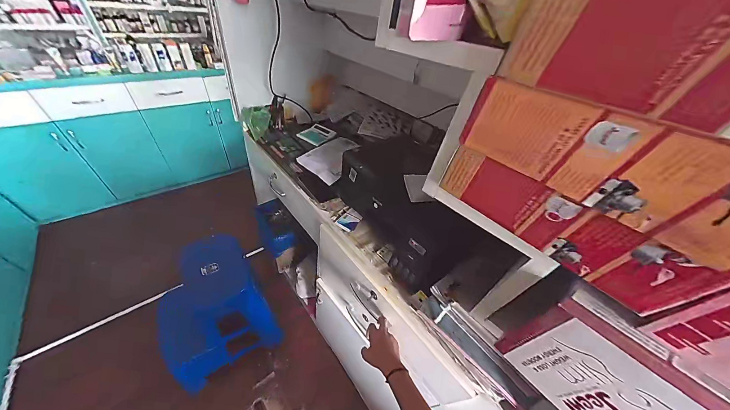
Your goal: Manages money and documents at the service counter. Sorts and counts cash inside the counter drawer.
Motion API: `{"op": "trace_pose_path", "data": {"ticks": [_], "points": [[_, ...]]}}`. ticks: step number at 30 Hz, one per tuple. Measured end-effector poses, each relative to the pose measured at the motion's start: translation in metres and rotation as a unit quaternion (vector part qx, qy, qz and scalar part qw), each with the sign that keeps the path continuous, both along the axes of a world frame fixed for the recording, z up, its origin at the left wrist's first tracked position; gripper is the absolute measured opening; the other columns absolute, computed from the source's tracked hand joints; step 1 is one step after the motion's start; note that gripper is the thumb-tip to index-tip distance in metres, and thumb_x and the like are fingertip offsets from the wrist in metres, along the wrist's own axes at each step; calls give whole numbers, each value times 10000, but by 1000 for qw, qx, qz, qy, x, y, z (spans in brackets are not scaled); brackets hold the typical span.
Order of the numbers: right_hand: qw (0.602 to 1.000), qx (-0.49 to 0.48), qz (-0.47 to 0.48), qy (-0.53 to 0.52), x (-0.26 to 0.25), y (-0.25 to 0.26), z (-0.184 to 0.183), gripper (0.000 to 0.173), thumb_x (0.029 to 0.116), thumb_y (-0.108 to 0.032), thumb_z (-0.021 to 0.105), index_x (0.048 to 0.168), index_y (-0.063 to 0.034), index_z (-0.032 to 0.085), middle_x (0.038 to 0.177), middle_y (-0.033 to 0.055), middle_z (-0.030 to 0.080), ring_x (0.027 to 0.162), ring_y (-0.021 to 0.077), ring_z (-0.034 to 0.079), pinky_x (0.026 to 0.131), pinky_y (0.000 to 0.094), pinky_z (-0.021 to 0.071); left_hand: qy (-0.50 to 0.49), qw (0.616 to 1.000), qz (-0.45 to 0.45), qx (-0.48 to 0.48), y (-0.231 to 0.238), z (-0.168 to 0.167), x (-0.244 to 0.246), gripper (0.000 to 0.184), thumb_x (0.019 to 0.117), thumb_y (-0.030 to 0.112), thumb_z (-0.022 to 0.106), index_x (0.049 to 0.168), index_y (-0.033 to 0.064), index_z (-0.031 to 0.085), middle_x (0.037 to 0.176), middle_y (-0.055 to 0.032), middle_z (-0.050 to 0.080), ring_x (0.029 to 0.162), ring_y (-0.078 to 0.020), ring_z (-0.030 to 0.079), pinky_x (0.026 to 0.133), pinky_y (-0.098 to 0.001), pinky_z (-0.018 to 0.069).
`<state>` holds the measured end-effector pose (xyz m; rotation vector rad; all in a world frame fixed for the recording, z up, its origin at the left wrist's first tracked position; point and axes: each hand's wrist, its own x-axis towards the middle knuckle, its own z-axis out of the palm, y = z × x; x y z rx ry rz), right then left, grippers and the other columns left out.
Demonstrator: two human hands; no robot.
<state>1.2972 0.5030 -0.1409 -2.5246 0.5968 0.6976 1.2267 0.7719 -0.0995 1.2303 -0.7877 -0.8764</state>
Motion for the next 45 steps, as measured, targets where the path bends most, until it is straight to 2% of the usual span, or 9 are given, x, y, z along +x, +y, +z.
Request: {"op": "trace_pose_path", "data": {"ticks": [4, 7, 10, 14, 17, 21, 26, 34, 45], "points": [[1000, -4, -13, 17, -1, 24, 4, 543, 918, -155, 684, 1394, 59, 537, 1654, 281, 176, 1217, 451, 593, 966, 529, 526, 43, 997, 26, -62, 0, -13, 22, 304, 1058, 339, 509, 1089, 110, 708, 1232, 56, 689, 1142, -6, 617, 996, -229, 499], [998, 3, 14, 57, -10, 51, 10, 526, 1001, -233, 610, 1436, 41, 500, 1663, 273, 162, 1202, 444, 610, 967, 523, 529, 19, 995, 98, -28, -3, -20, 29, 311, 1059, 246, 490, 1122, 7, 679, 1211, -27, 698, 1163, -73, 631, 1046, -307, 494], [993, 83, 76, 48, -35, 70, 32, 465, 1036, -242, 559, 1409, 35, 524, 1640, 291, 222, 1225, 450, 595, 1002, 553, 499, -14, 972, 220, 87, -14, -22, 30, 298, 994, 117, 485, 1151, -74, 651, 1144, -87, 694, 1033, -73, 649, 935, -281, 530], [939, 195, 140, -246, -104, 62, 48, 318, 1027, -171, 544, 1273, -44, 699, 1382, 155, 642, 1196, 316, 670, 980, 505, 550, -80, 913, 354, 187, -24, -27, 20, 347, 986, 134, 528, 1251, -76, 605, 1207, -176, 666, 1064, -183, 655, 928, -360, 546], [913, 98, 51, -393, -135, 23, 50, 243, 957, -72, 605, 1138, 20, 739, 1208, 199, 717, 1117, 376, 699, 914, 531, 575, -125, 870, 414, 235, -34, -24, 7, 506, 961, 219, 570, 1371, -74, 526, 1368, -265, 563, 1263, -314, 557, 1049, -450, 469], [974, 104, 24, -201, -153, -13, 36, 448, 1046, -152, 520, 1441, 58, 532, 1389, 280, 597, 1240, 455, 613, 1040, 585, 474, -75, 823, 478, 297, -55, -31, -9, 824, 935, 320, 662, 1536, -96, 282, 1526, -323, 392, 1426, -393, 405, 1172, -504, 353], [979, 125, 112, -113, -170, 30, 31, 460, 1067, -92, 411, 1507, 32, 463, 1327, 253, 652, 1121, 439, 686, 970, 568, 522, -45, 742, 569, 352, -56, -39, -29, 1046, 912, 330, 735, 1602, -60, 53, 1611, -314, 262, 1483, -367, 341, 1200, -480, 319], [930, 217, 296, -21, -167, 53, 30, 499, 1097, -140, 333, 1579, -12, 355, 1388, 232, 619, 1205, 396, 650, 1025, 536, 492, -25, 663, 573, 481, 0, -27, -57, 839, 977, 352, 671, 1570, -53, 236, 1345, -320, 577, 1233, -423, 595, 1050, -583, 449], [958, 92, 270, -21, -105, 5, 27, 397, 1078, -183, 455, 1426, -49, 590, 1381, 207, 628, 1278, 389, 599, 1071, 576, 439, -5, 644, 570, 510, 59, -28, -70, 813, 983, 357, 666, 1560, -51, 263, 1220, -350, 622, 1142, -492, 624, 989, -640, 458]]}}
